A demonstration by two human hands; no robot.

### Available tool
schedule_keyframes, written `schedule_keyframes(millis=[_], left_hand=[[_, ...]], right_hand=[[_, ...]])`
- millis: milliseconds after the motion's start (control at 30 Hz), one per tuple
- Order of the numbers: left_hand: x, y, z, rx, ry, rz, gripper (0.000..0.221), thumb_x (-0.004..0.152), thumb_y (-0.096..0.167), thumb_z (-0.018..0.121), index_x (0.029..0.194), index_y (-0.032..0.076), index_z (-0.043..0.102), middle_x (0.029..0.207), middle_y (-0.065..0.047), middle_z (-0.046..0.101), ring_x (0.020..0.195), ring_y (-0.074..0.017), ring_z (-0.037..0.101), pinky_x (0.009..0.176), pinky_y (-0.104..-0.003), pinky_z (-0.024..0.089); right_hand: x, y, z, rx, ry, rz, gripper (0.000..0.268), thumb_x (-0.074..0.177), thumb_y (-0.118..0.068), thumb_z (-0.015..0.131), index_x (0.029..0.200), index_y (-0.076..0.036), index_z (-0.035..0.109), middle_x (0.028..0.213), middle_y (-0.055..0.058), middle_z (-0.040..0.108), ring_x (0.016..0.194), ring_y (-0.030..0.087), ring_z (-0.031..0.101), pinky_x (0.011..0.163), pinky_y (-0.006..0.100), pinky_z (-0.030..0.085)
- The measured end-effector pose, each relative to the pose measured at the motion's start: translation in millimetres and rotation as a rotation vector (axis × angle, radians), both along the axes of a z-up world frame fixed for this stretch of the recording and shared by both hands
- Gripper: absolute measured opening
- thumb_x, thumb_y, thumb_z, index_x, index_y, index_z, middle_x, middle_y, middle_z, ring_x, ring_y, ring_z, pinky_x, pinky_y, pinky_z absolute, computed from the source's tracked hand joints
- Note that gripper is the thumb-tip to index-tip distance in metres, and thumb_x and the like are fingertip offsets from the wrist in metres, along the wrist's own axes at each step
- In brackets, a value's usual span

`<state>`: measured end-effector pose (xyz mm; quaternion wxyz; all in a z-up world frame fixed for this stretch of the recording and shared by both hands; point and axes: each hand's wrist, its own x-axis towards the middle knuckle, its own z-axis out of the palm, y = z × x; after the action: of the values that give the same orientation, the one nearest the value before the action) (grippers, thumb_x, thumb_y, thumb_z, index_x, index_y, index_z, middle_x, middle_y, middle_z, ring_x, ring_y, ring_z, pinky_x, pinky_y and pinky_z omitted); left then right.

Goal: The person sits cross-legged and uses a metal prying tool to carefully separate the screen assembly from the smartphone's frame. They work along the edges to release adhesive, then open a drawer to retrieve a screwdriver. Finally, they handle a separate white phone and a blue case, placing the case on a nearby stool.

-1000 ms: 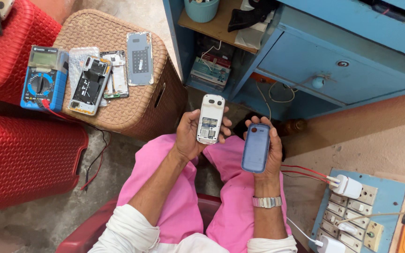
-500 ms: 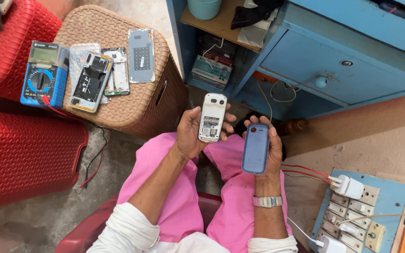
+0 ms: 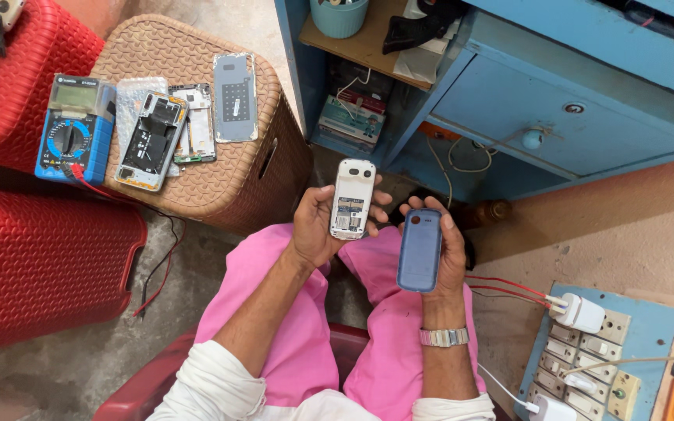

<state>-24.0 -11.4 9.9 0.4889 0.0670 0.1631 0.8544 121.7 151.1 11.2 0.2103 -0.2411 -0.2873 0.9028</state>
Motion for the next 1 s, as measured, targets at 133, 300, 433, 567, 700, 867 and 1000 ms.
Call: schedule_keyframes(millis=[133,300,433,567,700,867,1000], left_hand=[[0,0,-2,0.009,0.02,-0.004,0.068,0.105,0.038,0.029,0.152,-0.009,0.044,0.132,-0.027,0.065,0.105,-0.0333,0.071,0.089,-0.043,0.06],[-1,-1,-3,0.017,0.01,-0.004,0.068,0.105,0.038,0.029,0.152,-0.009,0.044,0.131,-0.026,0.066,0.103,-0.0322,0.071,0.088,-0.041,0.06],[-1,0,-3,0.021,0.001,0.006,0.068,0.106,0.038,0.029,0.153,-0.009,0.044,0.13,-0.026,0.066,0.104,-0.0314,0.071,0.087,-0.041,0.06],[-1,0,-4,0.043,-0.007,0.006,0.068,0.106,0.038,0.031,0.153,-0.009,0.044,0.128,-0.025,0.067,0.104,-0.0311,0.071,0.088,-0.041,0.06],[-1,-1,-9,0.055,-0.055,-0.008,0.066,0.104,0.038,0.035,0.152,-0.007,0.044,0.127,-0.024,0.067,0.104,-0.03,0.071,0.09,-0.042,0.059],[1,-4,-14,-0.046,-0.085,-0.015,0.069,0.105,0.04,0.044,0.147,-0.014,0.043,0.124,-0.027,0.066,0.109,-0.0336,0.07,0.101,-0.044,0.057],[-3,-3,-2,-0.087,-0.079,0.115,0.068,0.096,0.038,0.048,0.149,-0.004,0.043,0.122,-0.021,0.068,0.102,-0.0321,0.071,0.093,-0.043,0.058]], right_hand=[[-1,-1,1,0.015,-0.001,0.011,0.044,0.104,-0.03,0.059,0.136,0.001,0.058,0.134,0.022,0.064,0.126,0.031,0.064,0.101,0.044,0.056],[-2,-3,4,0.023,-0.026,0.016,0.045,0.103,-0.03,0.059,0.136,0.001,0.058,0.134,0.021,0.064,0.126,0.031,0.063,0.101,0.043,0.056],[-3,-2,5,0.039,-0.049,0.022,0.046,0.102,-0.031,0.059,0.136,0.0,0.057,0.134,0.021,0.063,0.126,0.031,0.063,0.101,0.043,0.056],[-3,-2,3,0.071,-0.079,0.016,0.047,0.101,-0.031,0.059,0.136,0.001,0.057,0.134,0.021,0.064,0.125,0.032,0.063,0.1,0.044,0.057],[-2,1,-9,0.062,-0.052,0.025,0.048,0.101,-0.032,0.06,0.136,0.001,0.058,0.134,0.02,0.064,0.125,0.032,0.063,0.103,0.043,0.054],[-1,2,-22,0.114,0.024,0.023,0.045,0.1,-0.026,0.066,0.135,0.003,0.059,0.133,0.021,0.065,0.126,0.034,0.062,0.11,0.043,0.051],[-6,2,-17,0.068,0.001,0.008,0.042,0.097,-0.022,0.067,0.132,0.0,0.059,0.131,0.018,0.067,0.126,0.031,0.064,0.106,0.041,0.052]])
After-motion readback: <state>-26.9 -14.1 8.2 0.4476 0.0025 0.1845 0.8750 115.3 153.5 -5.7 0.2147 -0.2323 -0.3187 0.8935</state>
